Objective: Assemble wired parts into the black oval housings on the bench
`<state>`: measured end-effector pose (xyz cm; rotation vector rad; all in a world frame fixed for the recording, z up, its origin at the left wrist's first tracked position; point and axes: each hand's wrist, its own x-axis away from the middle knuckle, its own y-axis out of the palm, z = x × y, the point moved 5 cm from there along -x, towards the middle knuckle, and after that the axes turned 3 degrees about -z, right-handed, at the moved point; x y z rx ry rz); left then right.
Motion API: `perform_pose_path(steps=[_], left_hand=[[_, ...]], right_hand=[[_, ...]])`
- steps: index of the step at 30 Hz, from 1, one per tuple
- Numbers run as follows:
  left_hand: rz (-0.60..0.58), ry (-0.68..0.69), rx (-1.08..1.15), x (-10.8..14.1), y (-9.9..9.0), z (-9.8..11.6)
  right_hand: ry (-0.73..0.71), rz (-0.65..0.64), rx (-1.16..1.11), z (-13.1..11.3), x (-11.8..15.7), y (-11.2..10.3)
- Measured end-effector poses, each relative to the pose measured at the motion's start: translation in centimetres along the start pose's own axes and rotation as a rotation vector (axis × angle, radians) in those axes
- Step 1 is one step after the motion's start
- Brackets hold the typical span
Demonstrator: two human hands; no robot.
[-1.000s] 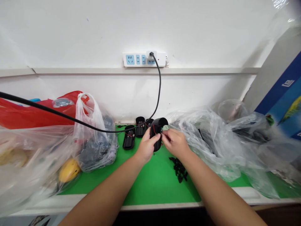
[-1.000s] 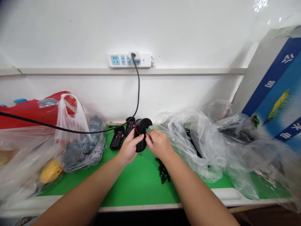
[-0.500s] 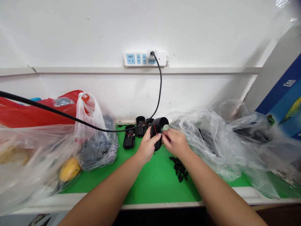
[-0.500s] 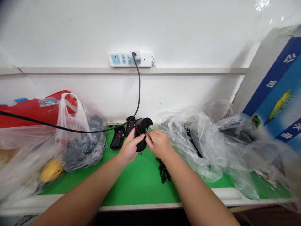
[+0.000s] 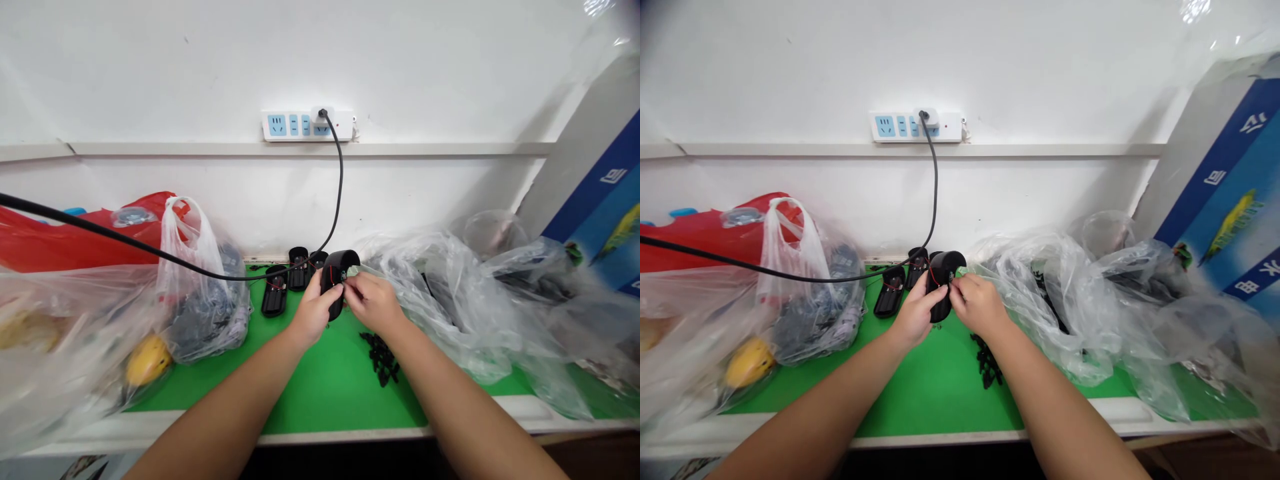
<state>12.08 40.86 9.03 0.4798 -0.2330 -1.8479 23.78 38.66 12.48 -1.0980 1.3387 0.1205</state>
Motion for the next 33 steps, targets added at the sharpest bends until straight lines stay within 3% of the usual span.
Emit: perform_pose_path(steps=[13,23,33], left_hand=[[0.06,0.057,0.052,-0.1,-0.4,0.2],[0.085,0.078,0.027,-0.1,-0.6,0.2],[0.07,0.092,-0.035,0.1,-0.5,0.9]], right_hand=[[0.085,-0.09,-0.253,-0.2,0.0,0.4],[0.179,-0.081,-0.419,-0.3,0.1,0.9],[0.186,-0.08,-0.432,-0.4,0.1,0.9]])
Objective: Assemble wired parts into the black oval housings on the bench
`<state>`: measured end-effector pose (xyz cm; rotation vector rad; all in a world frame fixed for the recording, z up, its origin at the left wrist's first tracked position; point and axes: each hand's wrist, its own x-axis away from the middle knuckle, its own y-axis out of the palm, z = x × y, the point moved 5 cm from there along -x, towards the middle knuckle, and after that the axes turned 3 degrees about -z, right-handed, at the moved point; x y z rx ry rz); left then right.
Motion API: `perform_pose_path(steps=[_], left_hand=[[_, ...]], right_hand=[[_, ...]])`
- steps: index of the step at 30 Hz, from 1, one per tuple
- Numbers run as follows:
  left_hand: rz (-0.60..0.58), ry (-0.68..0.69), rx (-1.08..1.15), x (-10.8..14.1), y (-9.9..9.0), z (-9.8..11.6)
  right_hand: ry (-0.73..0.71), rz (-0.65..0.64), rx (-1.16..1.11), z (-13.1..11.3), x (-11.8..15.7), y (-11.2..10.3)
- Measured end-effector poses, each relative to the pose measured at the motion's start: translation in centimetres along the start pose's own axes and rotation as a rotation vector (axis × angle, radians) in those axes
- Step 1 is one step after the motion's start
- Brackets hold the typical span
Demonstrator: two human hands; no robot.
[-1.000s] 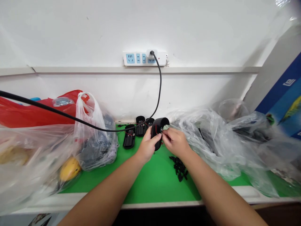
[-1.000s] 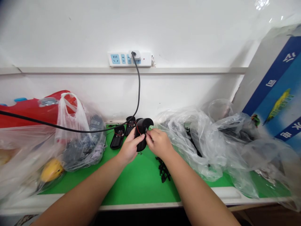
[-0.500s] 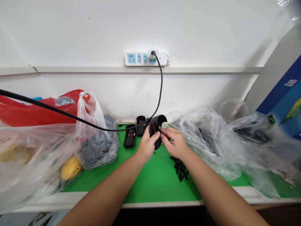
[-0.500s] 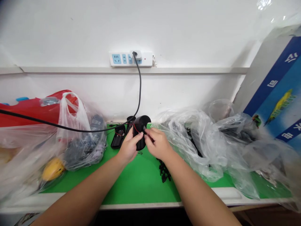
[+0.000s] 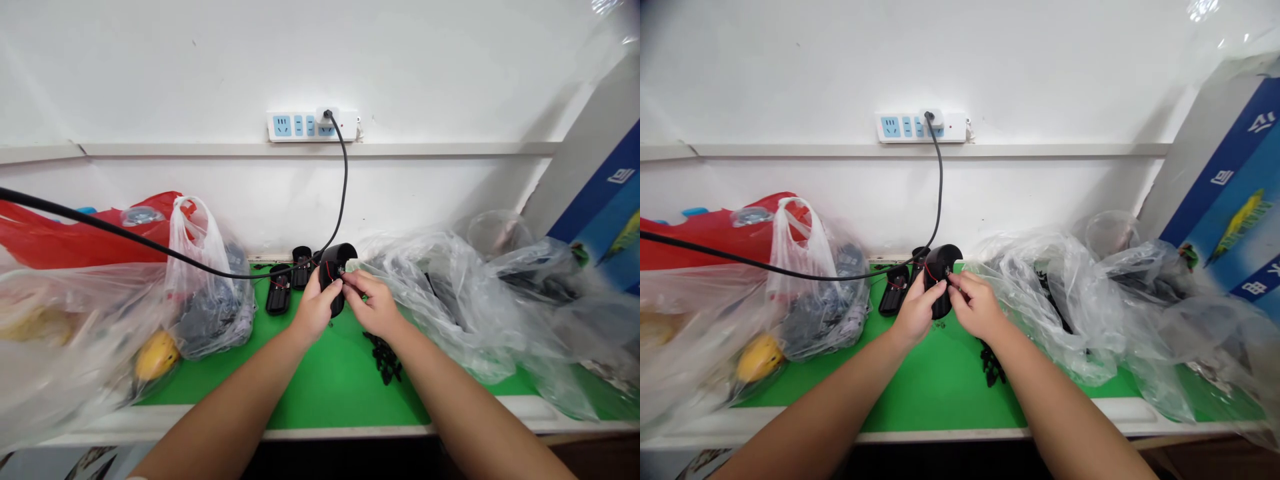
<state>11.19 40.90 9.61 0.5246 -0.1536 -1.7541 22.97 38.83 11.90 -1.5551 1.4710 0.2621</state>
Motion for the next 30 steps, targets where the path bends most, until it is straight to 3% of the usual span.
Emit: perform_pose_path(steps=[6,9,11,14,16,18,22,24,26,30], left_hand=[[0.129,-0.188,0.127,-0.5,-0.8,-0.1],[0.103,-0.199,0.163,-0.8,-1.0,0.0],[0.07,-0.167,0.17,-0.9,-1.1,0.3],[0.084,-0.122,0.148,-1.1,-1.4,0.8],[0.09,-0.1,0.088,-1.2,-1.6,1.1],[0.1,-0.067,0.02,-1.3,-1.6,1.3],[0.204,-0.035,0.014,-1.3,-2.0,1.5],[0.248,-0.078,0.071,-1.3,-2.1,1.3],[0.269,-0.139,0.146,-1.2,-2.2,1.0],[0.25,-0.179,0.197,-1.1,-2.2,1.0]], right_hand=[[-0.019,0.027,0.079,-1.1,-0.3,-1.0],[0.129,0.07,0.008,0.1,-0.6,-2.5],[0.28,-0.028,-0.057,1.3,-0.6,-2.7],[0.435,-0.322,-0.255,2.2,-0.1,-1.5],[0.522,-0.432,-0.406,2.2,0.4,-0.7],[0.613,-0.413,-0.537,2.0,0.7,-0.1],[0.71,-0.235,-0.705,1.6,0.8,0.8],[0.697,-0.198,-0.682,1.3,0.8,1.2],[0.625,-0.241,-0.59,0.7,0.8,1.3],[0.303,-0.4,-0.32,-1.2,0.4,0.7]])
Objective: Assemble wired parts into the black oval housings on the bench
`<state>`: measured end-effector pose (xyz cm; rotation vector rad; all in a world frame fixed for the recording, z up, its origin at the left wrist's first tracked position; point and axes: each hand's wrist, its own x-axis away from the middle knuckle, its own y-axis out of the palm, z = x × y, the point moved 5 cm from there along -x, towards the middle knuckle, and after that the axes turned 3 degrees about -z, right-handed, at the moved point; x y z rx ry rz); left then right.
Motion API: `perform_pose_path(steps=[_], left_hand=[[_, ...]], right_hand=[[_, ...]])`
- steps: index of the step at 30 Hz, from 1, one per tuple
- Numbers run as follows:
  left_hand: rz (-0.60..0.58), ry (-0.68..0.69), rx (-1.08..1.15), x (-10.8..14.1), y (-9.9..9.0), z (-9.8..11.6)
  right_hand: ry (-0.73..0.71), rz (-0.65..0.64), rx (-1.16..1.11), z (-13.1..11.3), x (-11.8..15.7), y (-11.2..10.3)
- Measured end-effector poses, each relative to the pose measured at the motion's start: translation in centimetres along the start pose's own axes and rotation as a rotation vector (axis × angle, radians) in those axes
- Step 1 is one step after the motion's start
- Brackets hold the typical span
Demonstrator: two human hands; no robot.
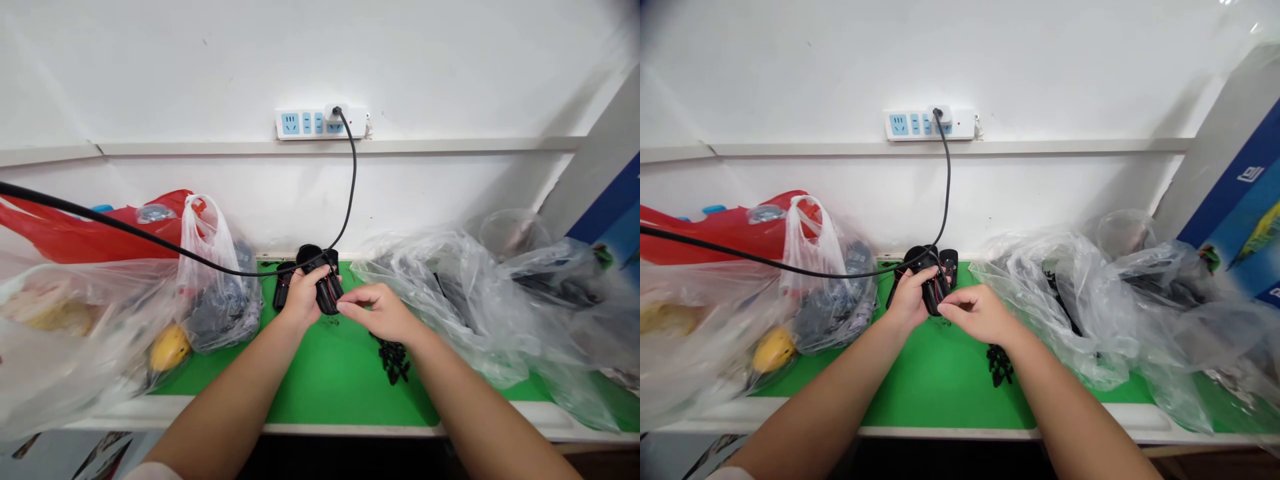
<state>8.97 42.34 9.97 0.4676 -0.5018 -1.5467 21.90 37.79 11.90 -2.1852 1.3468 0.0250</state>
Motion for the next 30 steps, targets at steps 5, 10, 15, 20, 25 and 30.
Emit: perform_pose_path(steps=[5,10,15,20,25,30], left_hand=[[-0.062,-0.024,-0.063,0.2,0.3,0.3],[-0.196,-0.145,-0.145,0.6,0.9,0.0],[-0.28,-0.225,-0.159,1.1,1.2,-0.6],[-0.323,-0.239,-0.126,1.4,1.5,-0.6],[-0.302,-0.232,-0.127,1.5,1.6,-0.3],[-0.277,-0.263,-0.108,1.7,1.5,-0.3]], right_hand=[[-0.134,0.173,0.069,-0.4,0.1,-3.4],[0.207,0.052,0.336,5.0,0.1,-5.1],[0.16,-0.226,0.614,7.7,0.6,-3.9],[0.211,-0.249,0.62,8.8,1.0,-4.3],[0.179,-0.315,0.577,9.5,1.2,-3.6],[0.299,-0.314,0.647,8.5,1.0,-2.8]])
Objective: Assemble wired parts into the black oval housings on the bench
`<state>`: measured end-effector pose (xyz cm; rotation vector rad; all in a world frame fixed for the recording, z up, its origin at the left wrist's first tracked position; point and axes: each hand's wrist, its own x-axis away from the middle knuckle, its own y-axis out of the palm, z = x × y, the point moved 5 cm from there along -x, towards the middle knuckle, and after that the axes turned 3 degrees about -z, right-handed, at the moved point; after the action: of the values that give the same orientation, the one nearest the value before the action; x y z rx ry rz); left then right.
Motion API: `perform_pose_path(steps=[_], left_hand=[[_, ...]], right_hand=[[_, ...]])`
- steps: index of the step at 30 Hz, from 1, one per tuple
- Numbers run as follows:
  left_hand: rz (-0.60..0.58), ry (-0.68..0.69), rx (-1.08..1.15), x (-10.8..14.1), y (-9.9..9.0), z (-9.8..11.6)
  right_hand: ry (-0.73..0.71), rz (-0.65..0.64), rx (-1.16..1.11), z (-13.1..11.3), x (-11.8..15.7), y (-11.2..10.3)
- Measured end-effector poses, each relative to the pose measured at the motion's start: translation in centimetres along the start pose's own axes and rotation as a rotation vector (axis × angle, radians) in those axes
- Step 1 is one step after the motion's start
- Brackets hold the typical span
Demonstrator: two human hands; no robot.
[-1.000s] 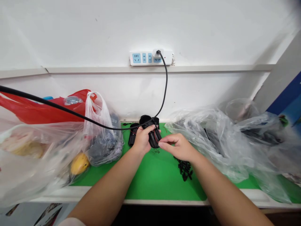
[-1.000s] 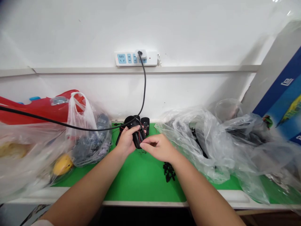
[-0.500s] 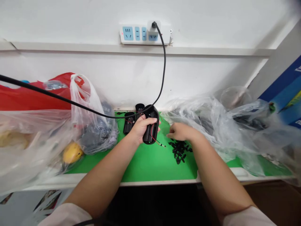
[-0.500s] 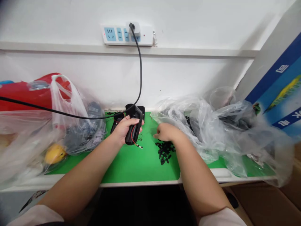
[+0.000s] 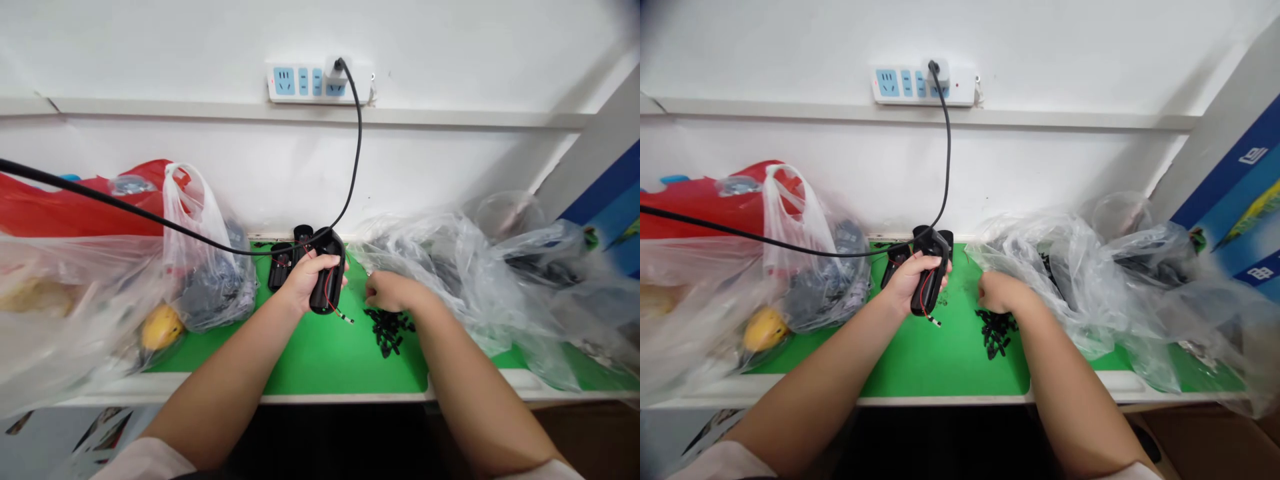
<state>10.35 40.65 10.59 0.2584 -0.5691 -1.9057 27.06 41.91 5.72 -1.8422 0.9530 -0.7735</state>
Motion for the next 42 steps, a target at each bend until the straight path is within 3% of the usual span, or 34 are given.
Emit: perform_pose_path(steps=[4,8,12,16,21,24,27,32,34,42], left_hand=[[-0.001,-0.008,0.015,0.0,0.0,-0.3],[0.003,-0.027,0.004,0.0,0.0,-0.5],[-0.008,-0.043,0.002,-0.1,-0.1,-0.6],[-0.018,-0.048,0.023,-0.3,-0.3,-0.7],[0.02,-0.053,0.012,-0.4,-0.3,-0.8],[0.059,-0.049,0.02,-0.4,-0.5,-0.7],[0.065,-0.029,0.023,-0.4,-0.6,-0.6],[0.065,-0.041,0.034,-0.5,-0.9,-0.8],[0.07,-0.057,0.04,-0.5,-1.0,-1.0],[0.069,-0.141,0.043,-0.1,-0.2,-0.8]], right_hand=[[-0.013,0.142,0.01,-1.1,0.0,-1.0],[0.023,0.118,-0.1,-1.7,-0.3,-1.3],[0.062,0.118,-0.501,-2.5,-0.2,-1.9],[-0.052,0.236,-0.813,-3.1,0.1,-2.9],[-0.136,0.249,-1.243,-3.7,0.3,-3.2],[-0.152,0.313,-1.354,-4.1,0.4,-3.5],[-0.208,0.39,-1.188,-4.8,0.7,-3.9],[-0.467,0.7,-0.533,-7.1,2.2,-5.1],[-0.553,0.766,-0.357,-7.6,2.6,-5.1],[-0.662,0.762,-0.134,-7.4,2.8,-4.6]])
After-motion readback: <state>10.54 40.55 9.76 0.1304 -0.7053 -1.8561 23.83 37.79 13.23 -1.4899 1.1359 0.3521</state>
